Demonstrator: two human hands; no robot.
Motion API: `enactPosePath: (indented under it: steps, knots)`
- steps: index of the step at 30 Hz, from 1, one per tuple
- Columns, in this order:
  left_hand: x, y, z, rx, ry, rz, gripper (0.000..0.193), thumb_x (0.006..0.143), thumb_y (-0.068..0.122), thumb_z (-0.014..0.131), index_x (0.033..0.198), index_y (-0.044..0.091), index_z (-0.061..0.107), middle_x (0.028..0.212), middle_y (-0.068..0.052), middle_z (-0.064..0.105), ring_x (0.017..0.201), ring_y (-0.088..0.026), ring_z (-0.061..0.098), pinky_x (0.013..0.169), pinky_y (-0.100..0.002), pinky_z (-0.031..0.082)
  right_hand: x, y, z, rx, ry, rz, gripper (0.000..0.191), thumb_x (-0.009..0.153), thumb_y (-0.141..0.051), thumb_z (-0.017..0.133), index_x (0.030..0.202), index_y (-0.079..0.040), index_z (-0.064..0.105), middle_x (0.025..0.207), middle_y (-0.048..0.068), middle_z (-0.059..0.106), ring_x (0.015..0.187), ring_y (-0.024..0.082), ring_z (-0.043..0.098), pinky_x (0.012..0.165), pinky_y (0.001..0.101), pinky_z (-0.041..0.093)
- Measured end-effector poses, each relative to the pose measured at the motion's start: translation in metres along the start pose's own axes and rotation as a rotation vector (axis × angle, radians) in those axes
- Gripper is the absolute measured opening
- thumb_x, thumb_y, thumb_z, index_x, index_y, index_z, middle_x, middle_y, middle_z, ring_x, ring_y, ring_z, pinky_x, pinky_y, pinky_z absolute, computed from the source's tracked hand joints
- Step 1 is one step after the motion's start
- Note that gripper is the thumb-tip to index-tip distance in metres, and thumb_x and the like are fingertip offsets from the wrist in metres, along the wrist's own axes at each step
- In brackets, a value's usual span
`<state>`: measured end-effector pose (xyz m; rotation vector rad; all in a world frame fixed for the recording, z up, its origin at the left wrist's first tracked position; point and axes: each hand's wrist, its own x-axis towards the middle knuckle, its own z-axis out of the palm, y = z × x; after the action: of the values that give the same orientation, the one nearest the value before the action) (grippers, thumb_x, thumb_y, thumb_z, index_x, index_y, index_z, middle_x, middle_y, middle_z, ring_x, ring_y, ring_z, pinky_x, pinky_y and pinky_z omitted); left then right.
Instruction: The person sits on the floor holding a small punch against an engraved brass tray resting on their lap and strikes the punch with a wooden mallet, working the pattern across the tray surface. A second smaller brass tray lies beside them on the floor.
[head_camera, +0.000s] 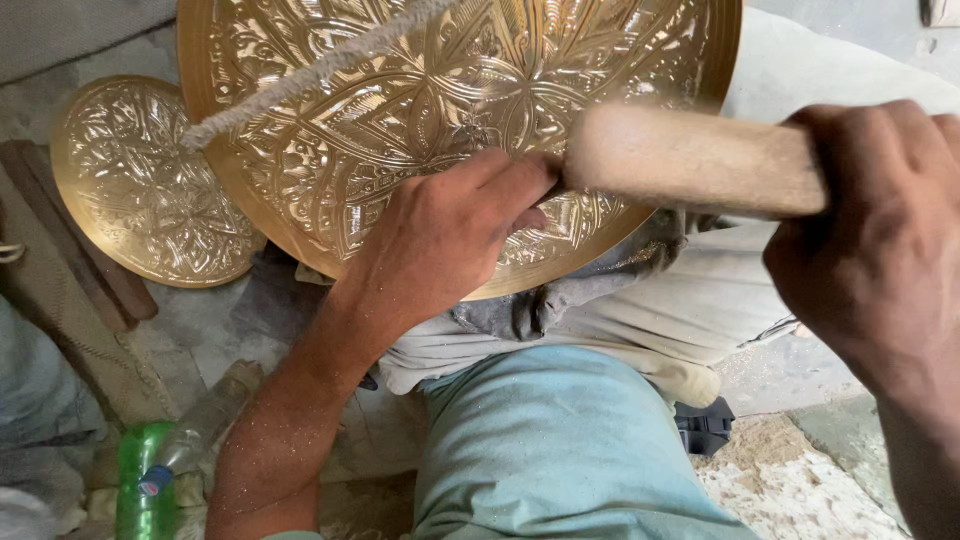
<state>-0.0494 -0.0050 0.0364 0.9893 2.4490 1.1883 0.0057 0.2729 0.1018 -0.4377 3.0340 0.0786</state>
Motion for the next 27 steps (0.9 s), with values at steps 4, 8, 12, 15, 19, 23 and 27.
enactPosePath:
  steps: [4, 8, 12, 15, 19, 23, 27]
  knots:
    - [0.002, -0.002, 0.001, -0.013, 0.003, 0.019, 0.032, 0.097, 0.010, 0.074, 0.127, 0.012, 0.061, 0.097, -0.007, 0.068, 0.083, -0.025, 0.075, 0.068, -0.039, 0.062, -0.003, -0.001, 0.016, 0.796, 0.138, 0.370, 0.032, 0.088, 0.006, 0.068, 0.119, 0.004, 0.061, 0.107, 0.013, 0.067, 0.095, 0.020, 0.066, 0.083, 0.0328, 0.055]
    - [0.002, -0.002, 0.000, 0.014, -0.021, 0.004, 0.033, 0.096, 0.011, 0.076, 0.126, 0.012, 0.062, 0.089, -0.007, 0.065, 0.078, -0.025, 0.074, 0.063, -0.039, 0.061, -0.020, 0.012, 0.027, 0.437, 0.109, 0.046, 0.030, 0.089, 0.016, 0.071, 0.115, 0.009, 0.058, 0.106, 0.026, 0.066, 0.087, 0.031, 0.066, 0.074, 0.0398, 0.056]
    - [0.001, -0.003, -0.002, 0.015, -0.022, 0.017, 0.029, 0.099, 0.011, 0.075, 0.125, 0.012, 0.061, 0.092, -0.007, 0.066, 0.080, -0.026, 0.074, 0.065, -0.039, 0.060, -0.030, 0.012, 0.029, 0.672, 0.131, 0.184, 0.025, 0.102, 0.014, 0.062, 0.124, 0.011, 0.051, 0.107, 0.021, 0.065, 0.095, 0.026, 0.068, 0.077, 0.0357, 0.056]
    - [0.002, -0.004, -0.001, 0.019, -0.022, 0.030, 0.030, 0.099, 0.012, 0.075, 0.125, 0.012, 0.060, 0.094, -0.007, 0.067, 0.079, -0.026, 0.074, 0.064, -0.039, 0.060, -0.027, 0.008, 0.029, 0.552, 0.129, 0.181, 0.028, 0.097, 0.017, 0.062, 0.123, 0.009, 0.054, 0.103, 0.021, 0.066, 0.092, 0.028, 0.069, 0.077, 0.0359, 0.056]
    - [0.003, -0.003, -0.001, 0.016, -0.035, 0.016, 0.030, 0.098, 0.012, 0.075, 0.124, 0.013, 0.061, 0.091, -0.006, 0.067, 0.079, -0.025, 0.075, 0.063, -0.038, 0.060, -0.021, 0.003, 0.026, 0.498, 0.128, 0.168, 0.035, 0.089, 0.020, 0.063, 0.121, 0.009, 0.055, 0.100, 0.024, 0.066, 0.086, 0.031, 0.067, 0.077, 0.0363, 0.055]
    - [0.004, -0.003, -0.001, 0.034, -0.055, -0.005, 0.030, 0.098, 0.014, 0.076, 0.124, 0.013, 0.062, 0.092, -0.007, 0.068, 0.079, -0.025, 0.075, 0.062, -0.038, 0.060, -0.021, 0.007, 0.021, 0.401, 0.199, -0.075, 0.030, 0.084, 0.020, 0.062, 0.108, 0.004, 0.051, 0.099, 0.029, 0.063, 0.085, 0.037, 0.068, 0.075, 0.0377, 0.055]
    - [0.001, -0.006, -0.002, -0.029, 0.009, 0.051, 0.035, 0.098, 0.006, 0.074, 0.129, 0.013, 0.059, 0.102, -0.006, 0.070, 0.088, -0.023, 0.076, 0.071, -0.035, 0.063, -0.030, 0.006, 0.026, 0.474, 0.163, 0.116, 0.033, 0.084, 0.021, 0.059, 0.112, 0.005, 0.050, 0.103, 0.030, 0.063, 0.092, 0.038, 0.069, 0.080, 0.0374, 0.057]
